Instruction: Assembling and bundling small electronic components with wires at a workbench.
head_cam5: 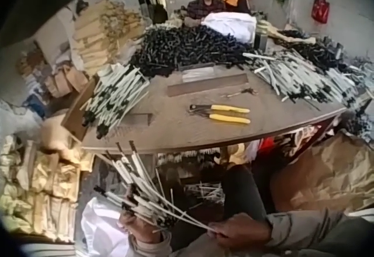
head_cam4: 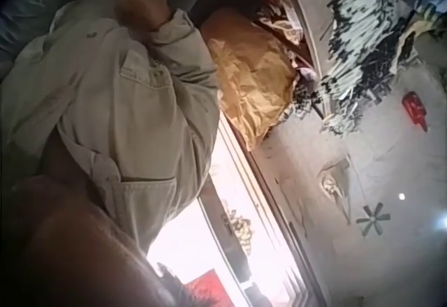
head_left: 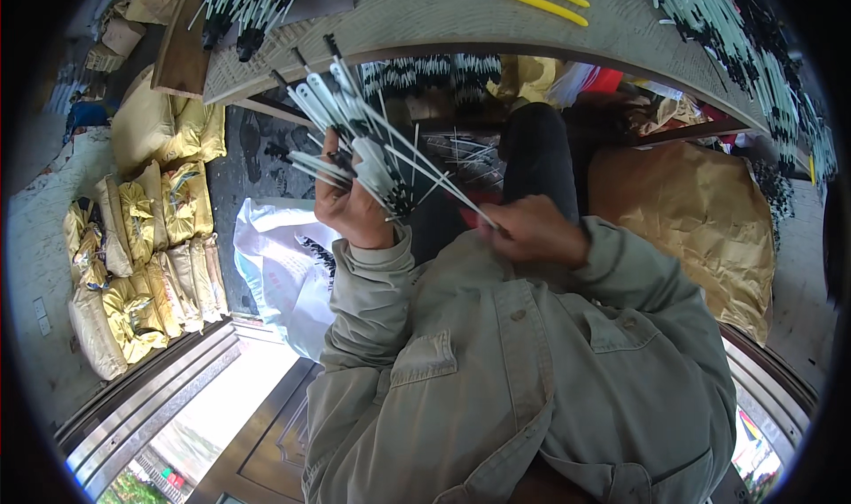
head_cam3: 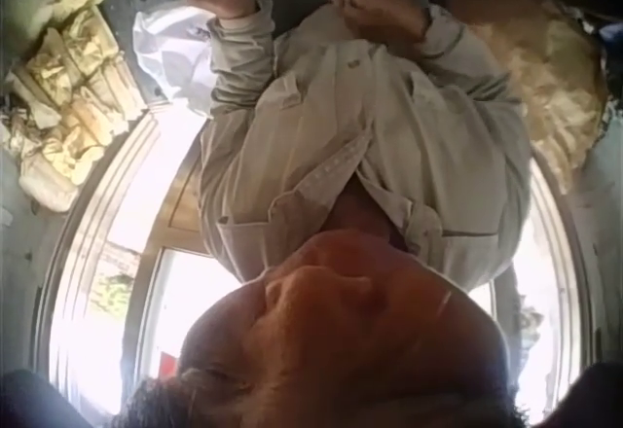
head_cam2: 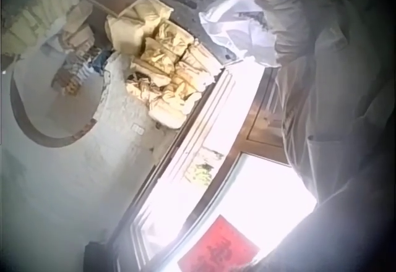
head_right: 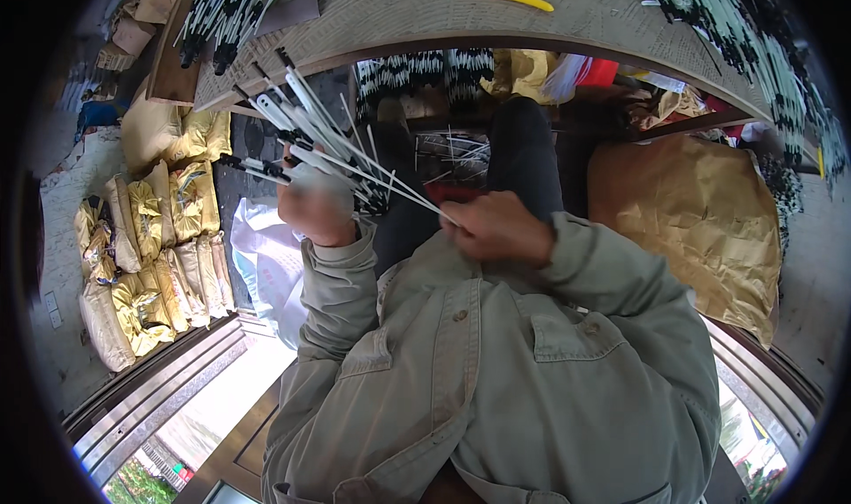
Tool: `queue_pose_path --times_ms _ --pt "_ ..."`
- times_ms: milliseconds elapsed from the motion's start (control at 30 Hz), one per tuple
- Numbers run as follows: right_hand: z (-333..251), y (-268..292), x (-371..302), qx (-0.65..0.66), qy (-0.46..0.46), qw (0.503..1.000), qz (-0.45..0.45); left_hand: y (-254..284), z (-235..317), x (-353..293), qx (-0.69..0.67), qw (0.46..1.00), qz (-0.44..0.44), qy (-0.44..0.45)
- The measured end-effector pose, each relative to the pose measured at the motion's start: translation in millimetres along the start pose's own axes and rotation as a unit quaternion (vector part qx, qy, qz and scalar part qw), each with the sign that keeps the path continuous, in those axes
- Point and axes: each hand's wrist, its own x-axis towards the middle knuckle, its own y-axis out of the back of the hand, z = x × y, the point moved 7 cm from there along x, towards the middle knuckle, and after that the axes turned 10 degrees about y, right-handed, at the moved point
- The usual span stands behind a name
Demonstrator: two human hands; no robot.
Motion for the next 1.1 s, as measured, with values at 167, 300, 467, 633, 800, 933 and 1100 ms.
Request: queue_pose_path --times_ms 167,300,467,633,800,933,1100 --pt "19 7 -10 -0.12 0.007 0.992 0.05 8 0 0 0.063 0.991 -0.059 -0.107" --pt "12 -51 46 -0.108 0.089 0.989 0.052 23 -33 0 0.175 0.975 -0.134 -0.013" --pt "-9 -40 48 -0.056 0.205 0.976 -0.049 49 -35 9 -0.195 0.949 -0.177 0.172" --pt "5 123 62 0.059 0.081 0.995 -0.029 51 -68 4 -0.163 0.913 -0.179 0.328" --pt "96 313 103 -0.183 0.029 0.924 0.336 2 -66 -19 -0.224 0.794 -0.424 0.373" --pt "188 384 134 -0.277 -0.088 0.848 0.443 -4 -76 -15 -0.182 0.79 -0.406 0.423" --pt "204 397 163 -0.383 -0.238 0.756 0.474 -6 -74 -6 -0.28 0.732 -0.461 0.417"
